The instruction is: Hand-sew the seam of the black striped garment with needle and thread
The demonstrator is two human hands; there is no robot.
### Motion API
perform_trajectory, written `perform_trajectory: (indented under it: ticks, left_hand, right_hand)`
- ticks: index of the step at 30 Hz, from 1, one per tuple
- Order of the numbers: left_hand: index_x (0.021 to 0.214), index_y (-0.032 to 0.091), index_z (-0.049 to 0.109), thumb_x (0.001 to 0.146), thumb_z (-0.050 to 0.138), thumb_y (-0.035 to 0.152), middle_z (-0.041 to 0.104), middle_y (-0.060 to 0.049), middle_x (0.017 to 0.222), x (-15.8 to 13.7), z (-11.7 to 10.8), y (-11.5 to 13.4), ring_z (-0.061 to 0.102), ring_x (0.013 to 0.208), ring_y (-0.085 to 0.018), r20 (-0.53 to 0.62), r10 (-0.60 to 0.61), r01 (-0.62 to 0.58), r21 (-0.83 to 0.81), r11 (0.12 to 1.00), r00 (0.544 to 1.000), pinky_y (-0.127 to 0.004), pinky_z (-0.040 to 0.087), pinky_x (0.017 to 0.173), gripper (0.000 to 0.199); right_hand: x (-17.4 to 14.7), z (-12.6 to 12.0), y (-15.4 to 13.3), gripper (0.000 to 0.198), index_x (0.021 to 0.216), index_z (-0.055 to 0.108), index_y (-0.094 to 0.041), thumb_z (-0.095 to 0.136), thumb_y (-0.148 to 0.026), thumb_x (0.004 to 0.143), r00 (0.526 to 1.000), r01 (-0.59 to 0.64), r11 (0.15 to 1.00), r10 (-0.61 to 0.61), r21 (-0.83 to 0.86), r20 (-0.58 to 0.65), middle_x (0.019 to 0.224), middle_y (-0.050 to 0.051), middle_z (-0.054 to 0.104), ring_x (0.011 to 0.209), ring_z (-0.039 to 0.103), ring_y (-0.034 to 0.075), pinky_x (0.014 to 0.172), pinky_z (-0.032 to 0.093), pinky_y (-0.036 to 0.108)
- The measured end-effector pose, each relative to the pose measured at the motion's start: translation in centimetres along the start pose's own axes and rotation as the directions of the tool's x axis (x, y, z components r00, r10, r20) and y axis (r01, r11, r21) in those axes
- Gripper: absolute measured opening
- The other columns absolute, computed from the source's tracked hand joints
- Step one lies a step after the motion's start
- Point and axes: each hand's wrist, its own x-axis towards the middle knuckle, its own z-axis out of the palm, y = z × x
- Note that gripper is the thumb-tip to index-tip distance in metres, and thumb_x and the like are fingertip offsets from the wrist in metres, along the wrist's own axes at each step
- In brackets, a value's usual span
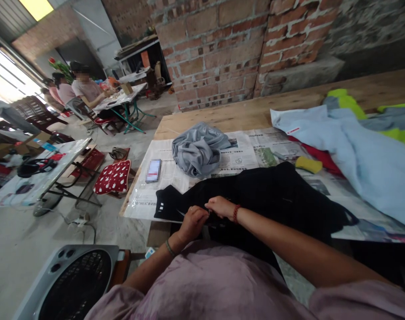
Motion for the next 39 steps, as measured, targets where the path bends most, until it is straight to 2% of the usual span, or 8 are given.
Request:
perform_trajectory:
  ticks: [4, 8, 20, 24, 30, 35, 39]
  left_hand:
    - [0.082, 0.017, 0.063, 0.090, 0.035, 0.026, 0.061, -0.005, 0.078, -0.1, 0.5, -0.4, 0.053, 0.076, -0.014, -0.089, 0.083, -0.075, 0.085, 0.994, 0.993, -0.028, 0.041, 0.073, 0.031]
    - [0.080, 0.017, 0.063, 0.090, 0.035, 0.024, 0.061, -0.005, 0.076, -0.1, 0.7, -0.7, 0.052, 0.074, -0.014, -0.096, 0.128, -0.115, 0.133, 0.984, 0.987, -0.027, 0.041, 0.071, 0.030]
    - [0.082, 0.017, 0.061, 0.088, 0.042, 0.021, 0.061, -0.005, 0.078, 0.0, 0.9, -0.1, 0.053, 0.080, -0.016, -0.125, -0.014, 0.028, 0.112, 0.993, 0.992, -0.030, 0.041, 0.077, 0.021]
    - [0.082, 0.017, 0.062, 0.087, 0.043, 0.022, 0.060, -0.005, 0.078, 0.1, 0.9, -0.2, 0.053, 0.078, -0.016, -0.132, -0.057, 0.067, 0.076, 0.995, 0.990, -0.029, 0.042, 0.074, 0.020]
    - [0.082, 0.017, 0.062, 0.086, 0.045, 0.021, 0.062, -0.005, 0.078, 0.1, 0.8, 0.0, 0.054, 0.079, -0.016, -0.109, -0.142, 0.141, -0.021, 0.990, 0.984, -0.030, 0.042, 0.075, 0.018]
    - [0.081, 0.016, 0.061, 0.086, 0.046, 0.021, 0.061, -0.005, 0.077, -0.1, 0.5, 0.1, 0.054, 0.076, -0.015, -0.105, -0.143, 0.130, -0.121, 0.984, 0.984, -0.028, 0.044, 0.072, 0.017]
    - [0.083, 0.017, 0.062, 0.086, 0.047, 0.022, 0.062, -0.005, 0.078, -0.3, 0.5, -0.3, 0.055, 0.077, -0.015, -0.098, -0.113, 0.098, -0.148, 0.984, 0.989, -0.028, 0.045, 0.073, 0.015]
  right_hand:
    - [-0.1, 0.5, -0.3, 0.024, 0.054, 0.042, -0.016, 0.047, -0.022, 0.077, 0.998, -0.019, 1.000, 0.020, 0.011, -0.055, 0.038, -0.009, 0.031, 0.031, 0.023, 0.002, 0.034, 0.015, 0.017]
    - [0.0, 0.8, -0.1, 0.023, 0.052, 0.042, -0.017, 0.047, -0.022, 0.074, 0.995, -0.025, 1.000, 0.026, 0.015, -0.092, 0.039, -0.008, 0.031, 0.034, 0.023, 0.004, 0.036, 0.015, 0.020]
    - [0.0, 1.6, 0.5, 0.023, 0.050, 0.040, -0.018, 0.045, -0.018, 0.073, 0.983, 0.047, 0.999, -0.043, 0.017, -0.177, 0.041, -0.007, 0.032, 0.041, 0.027, 0.006, 0.040, 0.018, 0.020]
    - [-0.3, 1.8, 0.5, 0.024, 0.050, 0.038, -0.018, 0.044, -0.020, 0.073, 0.988, 0.040, 0.999, -0.036, 0.025, -0.147, 0.042, -0.008, 0.030, 0.040, 0.026, 0.006, 0.040, 0.018, 0.020]
    - [-0.5, 1.1, 0.4, 0.022, 0.054, 0.041, -0.018, 0.043, -0.023, 0.076, 0.999, 0.022, 0.999, -0.021, 0.042, -0.036, 0.041, -0.008, 0.031, 0.034, 0.027, 0.005, 0.035, 0.017, 0.019]
    - [-0.1, 0.2, 0.2, 0.025, 0.057, 0.043, -0.017, 0.043, -0.029, 0.079, 0.998, 0.044, 0.997, -0.046, 0.057, 0.039, 0.040, -0.008, 0.036, 0.032, 0.034, 0.005, 0.035, 0.022, 0.017]
    - [0.3, 0.0, 0.3, 0.023, 0.056, 0.042, -0.017, 0.043, -0.025, 0.077, 0.998, 0.044, 0.997, -0.046, 0.064, 0.032, 0.040, -0.008, 0.035, 0.031, 0.031, 0.003, 0.034, 0.020, 0.017]
